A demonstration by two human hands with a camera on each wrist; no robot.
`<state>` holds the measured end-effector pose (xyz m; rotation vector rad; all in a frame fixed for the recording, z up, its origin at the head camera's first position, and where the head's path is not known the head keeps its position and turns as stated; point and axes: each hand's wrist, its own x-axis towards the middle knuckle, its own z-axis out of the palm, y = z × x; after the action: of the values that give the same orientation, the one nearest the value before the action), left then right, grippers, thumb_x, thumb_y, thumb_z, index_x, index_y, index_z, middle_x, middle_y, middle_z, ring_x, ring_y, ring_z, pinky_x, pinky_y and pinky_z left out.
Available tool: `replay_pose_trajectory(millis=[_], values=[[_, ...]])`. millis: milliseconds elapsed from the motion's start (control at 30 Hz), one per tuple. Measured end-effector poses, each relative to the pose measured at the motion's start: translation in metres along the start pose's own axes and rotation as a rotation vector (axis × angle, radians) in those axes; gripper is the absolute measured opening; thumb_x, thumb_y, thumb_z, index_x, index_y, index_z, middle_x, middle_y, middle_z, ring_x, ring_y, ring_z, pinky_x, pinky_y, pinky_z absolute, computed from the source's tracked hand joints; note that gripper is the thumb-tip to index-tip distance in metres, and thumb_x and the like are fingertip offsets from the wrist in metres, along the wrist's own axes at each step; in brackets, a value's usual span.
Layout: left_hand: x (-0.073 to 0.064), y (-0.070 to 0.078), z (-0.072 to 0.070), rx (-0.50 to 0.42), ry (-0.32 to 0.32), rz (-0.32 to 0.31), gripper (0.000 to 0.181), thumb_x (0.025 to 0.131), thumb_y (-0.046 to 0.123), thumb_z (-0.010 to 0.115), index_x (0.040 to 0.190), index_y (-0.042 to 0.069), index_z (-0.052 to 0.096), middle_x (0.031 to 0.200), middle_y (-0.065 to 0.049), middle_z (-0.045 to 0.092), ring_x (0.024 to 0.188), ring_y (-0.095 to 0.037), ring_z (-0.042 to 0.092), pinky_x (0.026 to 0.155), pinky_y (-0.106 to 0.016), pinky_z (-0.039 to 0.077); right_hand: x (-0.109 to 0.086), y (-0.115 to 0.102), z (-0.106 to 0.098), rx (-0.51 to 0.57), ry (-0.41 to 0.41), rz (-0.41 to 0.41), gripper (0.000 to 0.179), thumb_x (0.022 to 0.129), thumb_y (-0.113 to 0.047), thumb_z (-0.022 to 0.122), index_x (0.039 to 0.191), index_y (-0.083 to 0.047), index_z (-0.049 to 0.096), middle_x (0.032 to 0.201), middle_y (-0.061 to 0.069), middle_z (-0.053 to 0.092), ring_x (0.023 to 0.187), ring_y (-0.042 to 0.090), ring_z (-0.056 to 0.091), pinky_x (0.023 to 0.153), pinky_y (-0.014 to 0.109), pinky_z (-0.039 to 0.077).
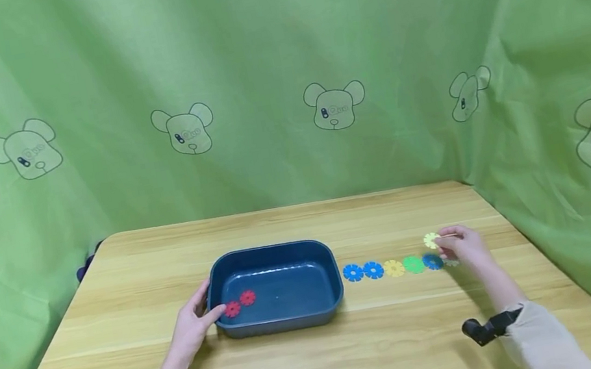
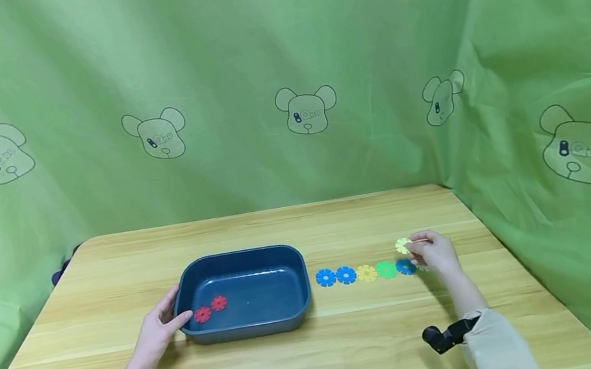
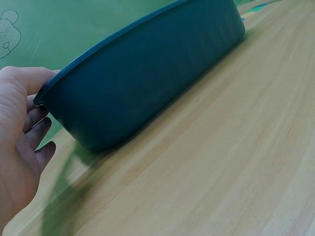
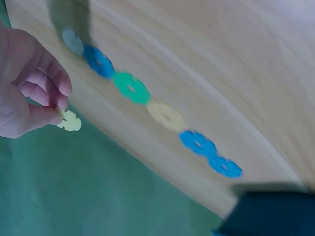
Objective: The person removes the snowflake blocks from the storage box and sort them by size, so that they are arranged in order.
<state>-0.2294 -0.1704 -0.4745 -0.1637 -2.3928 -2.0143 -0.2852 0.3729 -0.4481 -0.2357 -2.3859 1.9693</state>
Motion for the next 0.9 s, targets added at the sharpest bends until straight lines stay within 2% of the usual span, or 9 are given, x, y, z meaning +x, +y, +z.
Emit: replay_pose_trajectory(millis=[100,300,567,667,767,833,900], values=[[0.000,0.001,0.000,0.006,0.004,-0.007,0.068,0.086,0.006,0.064,0.143,-0.002,0.029,0.147,-0.021,0.028,0.133,-0.035,0.029,0.107,-0.040,0.025,-0.008,-0.003,-0.008,-0.042,0.074,0.010,0.036,0.089,-0.003,0.057,0.116,0.016,0.043,0.071,-0.005,0.061,0.062,0.008,0.062,0.061,0.023,0.055],[-0.001,0.001,0.000,0.002,0.004,0.000,0.067,0.085,0.006,0.065,0.143,-0.002,0.030,0.146,-0.021,0.029,0.133,-0.034,0.030,0.107,-0.039,0.026,-0.008,0.014,-0.029,-0.150,0.223,0.071,0.039,0.086,-0.005,0.061,0.116,0.016,0.048,0.068,-0.010,0.059,0.060,0.004,0.060,0.058,0.020,0.054],[-0.002,-0.001,0.002,0.004,0.006,0.004,0.068,0.085,0.007,0.066,0.142,-0.003,0.031,0.145,-0.022,0.031,0.131,-0.035,0.033,0.105,-0.039,0.028,-0.012,0.029,-0.041,-0.383,0.337,0.134,0.034,0.083,-0.010,0.063,0.108,0.013,0.056,0.063,-0.006,0.058,0.057,0.005,0.054,0.049,0.020,0.047],[-0.001,-0.001,0.002,-0.002,0.008,-0.005,0.068,0.085,0.006,0.066,0.142,-0.003,0.030,0.145,-0.022,0.032,0.131,-0.035,0.034,0.105,-0.039,0.029,-0.013,0.031,-0.039,-0.495,0.368,0.105,0.030,0.083,-0.013,0.062,0.102,0.010,0.059,0.071,0.008,0.063,0.065,0.016,0.056,0.055,0.023,0.044],[-0.001,0.000,0.002,-0.002,0.009,-0.009,0.068,0.085,0.005,0.065,0.143,-0.003,0.030,0.145,-0.022,0.032,0.131,-0.035,0.033,0.105,-0.039,0.029,-0.013,0.031,-0.037,-0.589,0.377,0.071,0.030,0.083,-0.015,0.061,0.100,0.010,0.060,0.093,0.025,0.061,0.083,0.034,0.054,0.067,0.035,0.043],[-0.001,0.000,0.002,-0.001,0.006,-0.008,0.068,0.085,0.006,0.065,0.143,-0.002,0.030,0.145,-0.022,0.031,0.131,-0.035,0.033,0.105,-0.039,0.028,-0.013,0.031,-0.036,-0.634,0.374,0.061,0.031,0.084,-0.016,0.059,0.101,0.010,0.060,0.106,0.030,0.057,0.094,0.042,0.050,0.075,0.042,0.040],[-0.002,0.001,0.002,-0.001,0.003,-0.007,0.068,0.086,0.006,0.064,0.143,-0.002,0.029,0.146,-0.021,0.030,0.132,-0.035,0.032,0.105,-0.039,0.028,-0.013,0.031,-0.035,-0.651,0.370,0.064,0.031,0.086,-0.016,0.058,0.102,0.010,0.059,0.109,0.031,0.056,0.098,0.045,0.049,0.081,0.047,0.038]])
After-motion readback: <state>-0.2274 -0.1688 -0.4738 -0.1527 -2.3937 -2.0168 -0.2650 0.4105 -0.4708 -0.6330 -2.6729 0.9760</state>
